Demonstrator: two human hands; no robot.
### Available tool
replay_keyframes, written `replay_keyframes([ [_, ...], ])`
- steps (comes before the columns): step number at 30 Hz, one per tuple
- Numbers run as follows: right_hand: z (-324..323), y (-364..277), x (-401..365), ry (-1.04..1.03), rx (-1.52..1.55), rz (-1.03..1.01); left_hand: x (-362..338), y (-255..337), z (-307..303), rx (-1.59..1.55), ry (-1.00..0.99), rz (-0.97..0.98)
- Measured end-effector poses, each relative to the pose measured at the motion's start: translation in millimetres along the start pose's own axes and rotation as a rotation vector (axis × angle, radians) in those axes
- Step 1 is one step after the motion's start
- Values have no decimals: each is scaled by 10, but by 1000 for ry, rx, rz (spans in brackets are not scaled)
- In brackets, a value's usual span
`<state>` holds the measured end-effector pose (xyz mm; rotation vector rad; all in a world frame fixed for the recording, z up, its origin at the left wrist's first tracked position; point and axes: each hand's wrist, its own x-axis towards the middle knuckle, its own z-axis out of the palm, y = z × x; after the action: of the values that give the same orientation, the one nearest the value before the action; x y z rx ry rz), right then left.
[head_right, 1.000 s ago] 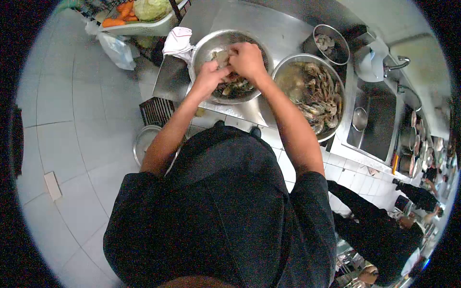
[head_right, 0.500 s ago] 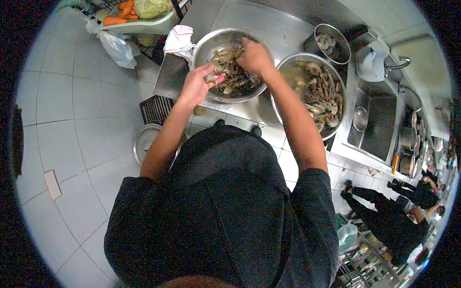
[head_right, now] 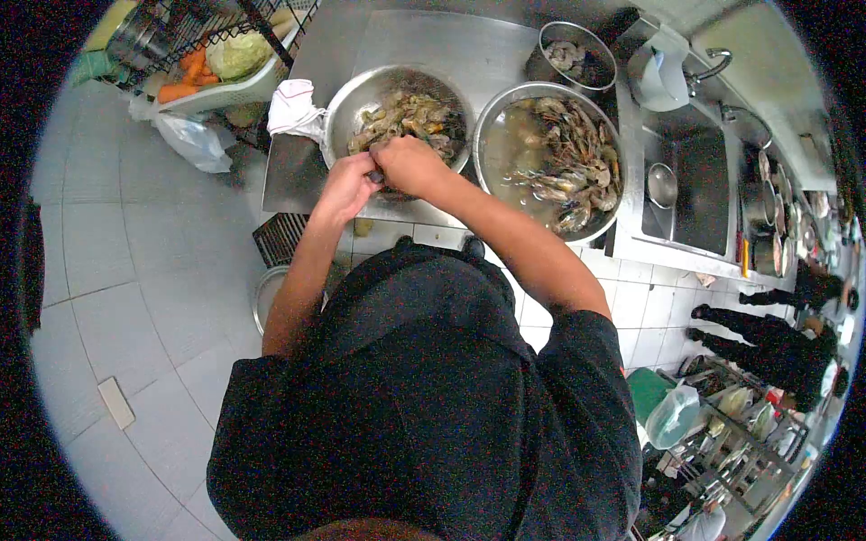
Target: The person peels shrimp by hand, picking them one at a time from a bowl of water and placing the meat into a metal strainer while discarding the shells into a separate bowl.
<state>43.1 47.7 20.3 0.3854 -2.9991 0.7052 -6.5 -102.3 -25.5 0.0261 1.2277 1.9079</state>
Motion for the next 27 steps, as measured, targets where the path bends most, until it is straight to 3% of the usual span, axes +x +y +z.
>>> replay_keyframes([
  [7,124,259,62,130,132,-6,-166,104,178,75,21,31],
  [10,126,312,148,171,269,154,-180,105,173,237,76,74],
  [21,172,375,497,557,170,332,-380,110,164,220,248,181],
  [23,90,587,494,537,109,349,-513,101,135,238,244,157],
  [24,-78,559,463,290,84,376,-534,93,112,161,247,156],
  [27,78,626,480,133,-75,218,-481,98,89,-78,240,172],
])
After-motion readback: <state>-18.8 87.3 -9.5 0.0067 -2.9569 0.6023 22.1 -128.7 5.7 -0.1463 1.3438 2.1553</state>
